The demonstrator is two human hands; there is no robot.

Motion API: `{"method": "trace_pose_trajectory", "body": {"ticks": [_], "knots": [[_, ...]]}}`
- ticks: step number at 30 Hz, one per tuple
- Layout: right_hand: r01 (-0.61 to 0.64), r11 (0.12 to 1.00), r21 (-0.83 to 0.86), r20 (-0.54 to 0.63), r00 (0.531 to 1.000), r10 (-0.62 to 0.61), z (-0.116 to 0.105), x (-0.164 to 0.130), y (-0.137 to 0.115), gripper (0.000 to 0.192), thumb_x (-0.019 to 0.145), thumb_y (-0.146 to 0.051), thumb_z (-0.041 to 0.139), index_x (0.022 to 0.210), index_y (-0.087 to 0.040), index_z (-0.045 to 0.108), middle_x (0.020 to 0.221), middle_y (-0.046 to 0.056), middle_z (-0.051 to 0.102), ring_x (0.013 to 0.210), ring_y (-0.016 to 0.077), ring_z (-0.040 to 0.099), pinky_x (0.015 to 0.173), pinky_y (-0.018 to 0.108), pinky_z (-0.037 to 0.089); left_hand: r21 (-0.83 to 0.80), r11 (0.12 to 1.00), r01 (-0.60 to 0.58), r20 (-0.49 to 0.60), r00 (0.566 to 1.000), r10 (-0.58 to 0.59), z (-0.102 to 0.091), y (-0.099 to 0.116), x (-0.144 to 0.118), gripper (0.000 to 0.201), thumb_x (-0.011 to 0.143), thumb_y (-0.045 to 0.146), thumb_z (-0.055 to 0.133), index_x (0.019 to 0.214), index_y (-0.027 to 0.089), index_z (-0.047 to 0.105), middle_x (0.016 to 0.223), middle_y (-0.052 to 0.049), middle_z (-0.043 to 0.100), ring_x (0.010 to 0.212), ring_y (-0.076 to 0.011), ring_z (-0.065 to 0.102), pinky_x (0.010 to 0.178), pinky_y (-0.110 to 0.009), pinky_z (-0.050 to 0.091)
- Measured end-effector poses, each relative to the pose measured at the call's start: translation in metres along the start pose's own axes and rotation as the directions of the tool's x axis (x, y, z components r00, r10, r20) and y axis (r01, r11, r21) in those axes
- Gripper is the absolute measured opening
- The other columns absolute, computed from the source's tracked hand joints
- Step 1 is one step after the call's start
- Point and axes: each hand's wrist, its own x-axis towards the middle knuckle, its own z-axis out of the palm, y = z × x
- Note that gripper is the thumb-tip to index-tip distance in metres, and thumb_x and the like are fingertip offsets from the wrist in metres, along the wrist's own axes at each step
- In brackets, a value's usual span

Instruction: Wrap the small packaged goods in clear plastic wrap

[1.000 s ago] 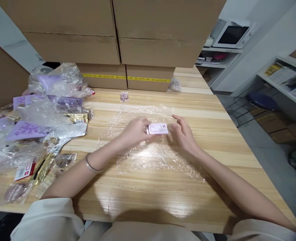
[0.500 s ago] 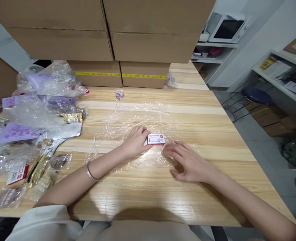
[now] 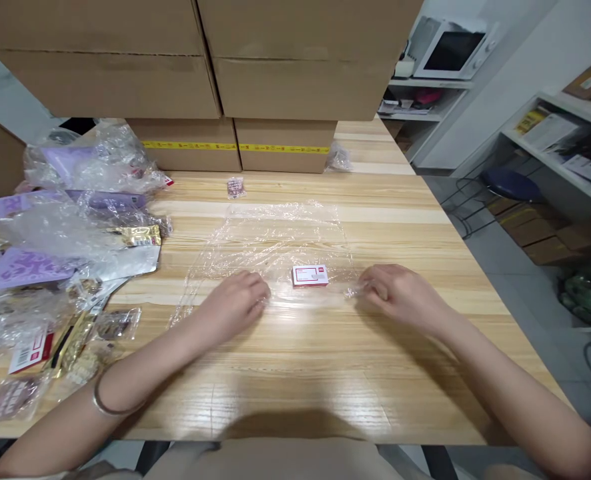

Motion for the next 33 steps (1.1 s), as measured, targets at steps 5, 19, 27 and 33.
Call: {"method": "trace_pose_trajectory", "body": {"ticks": [5,19,27,33], "knots": [[-0.274,0.79,0.548,0.129,0.961,0.244,0.009,0.038,0.028,0.03,0.08,-0.039,0.057,0.104,-0.02,0.059,0.08,0.003,0.068,0.069,0.0203,0.065,0.066,0.034,0.052,-0.542,0.809,0.227,0.055,0.97,-0.236,-0.02,-0.048,0.024,0.034,0.088,0.052,0.057,0.088,0.019,0.066,0.084,-0.003,0.071,0.077,-0.0192,0.063,0.069,-0.03,0.046],[0.198,0.975,-0.104,-0.426,0.877,-0.224,0.041,0.038,-0.002,0.039,0.089,-0.029,0.057,0.128,-0.023,0.056,0.124,0.016,0.064,0.114,0.0305,0.061,0.094,0.05,0.05,0.238,0.877,-0.419,-0.264,0.841,0.473,0.043,0.003,0.05,0.037,0.1,0.026,0.048,0.135,0.015,0.049,0.139,-0.017,0.056,0.131,-0.0271,0.052,0.108,-0.043,0.045],[0.265,0.944,0.199,-0.06,0.964,-0.258,0.061,0.045,-0.001,0.071,0.089,-0.041,0.062,0.152,-0.021,0.034,0.145,0.016,0.054,0.129,0.0307,0.056,0.104,0.053,0.049,-0.017,0.981,-0.191,-0.161,0.969,0.186,0.043,-0.01,0.076,0.04,0.098,0.023,0.049,0.137,0.016,0.05,0.133,-0.016,0.061,0.122,-0.0271,0.058,0.103,-0.046,0.048],[0.207,0.966,0.158,-0.09,0.977,-0.195,0.055,0.044,0.016,0.041,0.098,-0.027,0.043,0.136,-0.021,0.058,0.134,0.012,0.065,0.12,0.0259,0.064,0.102,0.049,0.051,-0.038,0.984,-0.174,-0.161,0.973,0.165,0.027,-0.028,0.069,0.034,0.099,0.02,0.042,0.127,0.019,0.062,0.129,-0.011,0.067,0.121,-0.0236,0.061,0.108,-0.046,0.042]]}}
